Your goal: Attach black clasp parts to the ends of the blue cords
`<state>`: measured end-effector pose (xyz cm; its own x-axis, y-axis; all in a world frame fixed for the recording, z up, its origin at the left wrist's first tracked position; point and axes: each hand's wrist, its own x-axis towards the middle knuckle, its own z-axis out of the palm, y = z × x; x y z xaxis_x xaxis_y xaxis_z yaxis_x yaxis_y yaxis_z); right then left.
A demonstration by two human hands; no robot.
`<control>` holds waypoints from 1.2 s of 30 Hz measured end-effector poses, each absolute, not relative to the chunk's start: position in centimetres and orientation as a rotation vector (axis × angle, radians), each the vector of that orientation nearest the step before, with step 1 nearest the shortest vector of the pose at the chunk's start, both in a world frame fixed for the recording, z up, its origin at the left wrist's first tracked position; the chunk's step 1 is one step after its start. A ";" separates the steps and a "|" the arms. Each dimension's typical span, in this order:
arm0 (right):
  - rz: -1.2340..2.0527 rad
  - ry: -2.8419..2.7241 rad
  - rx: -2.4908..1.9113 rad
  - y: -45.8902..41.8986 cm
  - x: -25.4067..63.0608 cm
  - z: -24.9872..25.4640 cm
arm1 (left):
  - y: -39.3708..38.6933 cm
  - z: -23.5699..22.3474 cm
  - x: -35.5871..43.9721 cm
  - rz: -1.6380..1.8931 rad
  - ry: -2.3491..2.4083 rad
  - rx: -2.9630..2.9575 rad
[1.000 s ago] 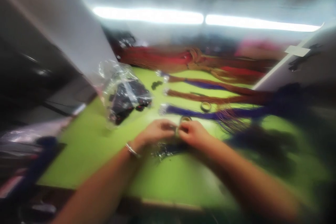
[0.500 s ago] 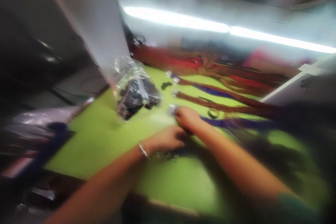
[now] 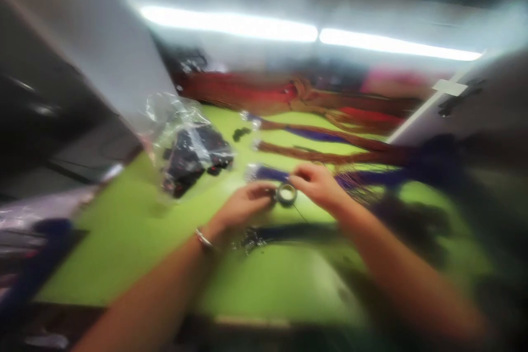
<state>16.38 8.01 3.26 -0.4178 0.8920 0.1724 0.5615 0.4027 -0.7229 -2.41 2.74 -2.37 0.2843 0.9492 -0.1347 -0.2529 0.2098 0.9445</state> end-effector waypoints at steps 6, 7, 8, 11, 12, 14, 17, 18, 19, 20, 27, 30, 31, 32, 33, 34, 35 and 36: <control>0.815 -2.077 -1.270 5.9 16.7 -0.1 | 2.5 -2.6 -1.9 0.963 0.895 0.853; 0.787 -2.101 -1.260 5.8 16.6 -0.3 | 2.5 -2.7 -1.9 0.955 0.899 0.852; 0.761 -2.118 -1.247 5.7 16.5 -0.5 | 2.5 -2.8 -2.0 0.946 0.899 0.853; 0.686 -2.159 -1.199 5.6 16.4 -0.6 | 2.6 -3.2 -2.2 0.924 0.886 0.854; 0.660 -2.181 -1.187 5.6 16.4 -0.6 | 2.6 -3.2 -2.3 0.921 0.881 0.854; 0.610 -2.230 -1.185 5.4 16.3 -0.5 | 2.6 -3.3 -2.3 0.923 0.880 0.857; 0.540 -2.287 -1.216 5.2 16.3 -0.3 | 2.5 -3.2 -2.2 0.922 0.881 0.859; 0.519 -2.303 -1.224 5.1 16.3 -0.3 | 2.5 -3.1 -2.2 0.922 0.882 0.857; 0.497 -2.320 -1.230 5.1 16.3 -0.2 | 2.5 -3.1 -2.1 0.922 0.883 0.858; 0.478 -2.338 -1.235 5.0 16.3 -0.2 | 2.5 -3.1 -2.1 0.926 0.884 0.861; 0.405 -2.411 -1.282 4.6 16.3 0.1 | 2.7 -3.2 -2.2 0.972 0.886 0.905; 0.399 -2.406 -1.284 4.6 16.3 0.1 | 2.6 -3.2 -2.2 0.965 0.898 0.909; 0.395 -2.402 -1.283 4.6 16.3 0.1 | 2.6 -3.2 -2.2 0.960 0.900 0.909; 0.390 -2.399 -1.283 4.6 16.3 0.1 | 2.6 -3.2 -2.2 0.957 0.903 0.909; 0.386 -2.398 -1.281 4.7 16.3 0.1 | 2.5 -3.2 -2.2 0.957 0.908 0.909; 0.384 -2.398 -1.280 4.7 16.3 0.1 | 2.5 -3.1 -2.2 0.955 0.912 0.908; 0.381 -2.401 -1.281 4.7 16.3 0.1 | 2.5 -3.1 -2.3 0.956 0.915 0.907; 0.377 -2.405 -1.282 4.7 16.4 0.1 | 2.5 -3.1 -2.3 0.957 0.915 0.907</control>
<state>16.35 4.72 0.12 -0.5069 0.8361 0.2096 0.7319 0.5460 -0.4077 -2.26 2.52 -3.11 0.2960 0.9292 -0.2211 -0.2628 0.3018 0.9164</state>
